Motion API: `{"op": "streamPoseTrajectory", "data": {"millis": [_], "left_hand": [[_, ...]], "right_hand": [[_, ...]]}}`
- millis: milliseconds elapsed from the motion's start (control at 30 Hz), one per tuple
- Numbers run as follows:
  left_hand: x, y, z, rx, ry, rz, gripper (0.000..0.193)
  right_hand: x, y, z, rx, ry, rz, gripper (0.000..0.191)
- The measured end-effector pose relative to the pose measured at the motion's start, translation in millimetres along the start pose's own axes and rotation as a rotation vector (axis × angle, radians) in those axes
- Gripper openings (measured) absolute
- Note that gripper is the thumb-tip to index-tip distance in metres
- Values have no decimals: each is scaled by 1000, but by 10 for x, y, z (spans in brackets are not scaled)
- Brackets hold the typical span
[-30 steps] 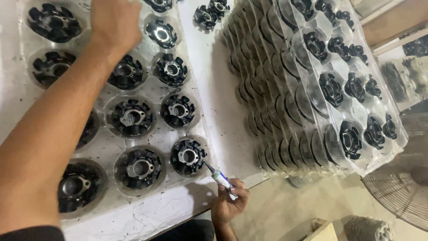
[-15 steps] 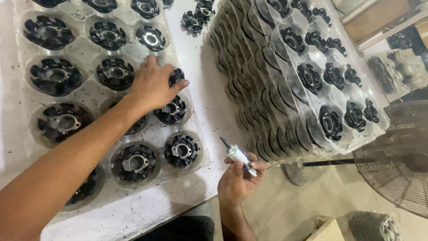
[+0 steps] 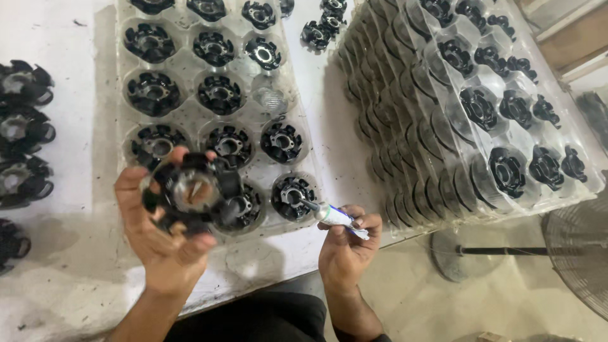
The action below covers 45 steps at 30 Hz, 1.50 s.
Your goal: The person picks black plastic rotor-like parts from a blister tray, applies adhesive from a small tube to each part's hub, and places the treated parts back into the tray. They open the glue tube, squeeze adhesive onto the center of each part one at a time, and set finished parts aside on the workbench.
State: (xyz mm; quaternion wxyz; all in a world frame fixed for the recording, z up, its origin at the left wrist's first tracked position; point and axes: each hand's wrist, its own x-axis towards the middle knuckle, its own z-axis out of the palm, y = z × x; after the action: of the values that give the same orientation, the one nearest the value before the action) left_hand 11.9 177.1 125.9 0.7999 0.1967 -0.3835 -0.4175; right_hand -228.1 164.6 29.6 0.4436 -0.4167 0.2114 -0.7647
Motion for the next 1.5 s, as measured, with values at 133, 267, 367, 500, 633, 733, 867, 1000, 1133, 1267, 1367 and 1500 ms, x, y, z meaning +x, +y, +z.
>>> {"op": "streamPoseTrajectory", "data": {"millis": [133, 267, 367, 500, 633, 733, 867, 1000, 1133, 1267, 1367, 1500], "left_hand": [[56, -107, -247, -430, 139, -191, 63], [29, -107, -271, -507, 43, -205, 65], [-64, -104, -186, -379, -43, -102, 49], [-188, -67, -87, -31, -98, 16, 48], [-221, 26, -25, 143, -117, 62, 42], [-205, 85, 12, 211, -139, 97, 38], [-185, 122, 28, 285, -149, 129, 35], [-164, 139, 5, 363, -169, 145, 33], [-155, 136, -7, 374, -169, 118, 32], [-157, 102, -3, 284, -141, 44, 32], [-159, 79, -9, 209, -128, 17, 32], [-163, 77, -32, 242, -113, -2, 33]], "right_hand": [[-88, 25, 150, 18, -78, 31, 36], [-133, 8, 313, -180, -136, -25, 40], [-177, -47, 418, -446, -219, -167, 45], [-179, -247, 508, -613, -372, -354, 47], [-111, -408, 578, -689, -513, -415, 48], [-117, -437, 637, -670, -538, -443, 48], [-138, -430, 681, -661, -521, -488, 46], [-112, -489, 678, -758, -602, -484, 43], [-52, -487, 679, -733, -627, -510, 41], [-20, -467, 666, -703, -635, -507, 38], [-37, -440, 663, -688, -617, -505, 36], [-45, -420, 652, -677, -616, -490, 35]]}}
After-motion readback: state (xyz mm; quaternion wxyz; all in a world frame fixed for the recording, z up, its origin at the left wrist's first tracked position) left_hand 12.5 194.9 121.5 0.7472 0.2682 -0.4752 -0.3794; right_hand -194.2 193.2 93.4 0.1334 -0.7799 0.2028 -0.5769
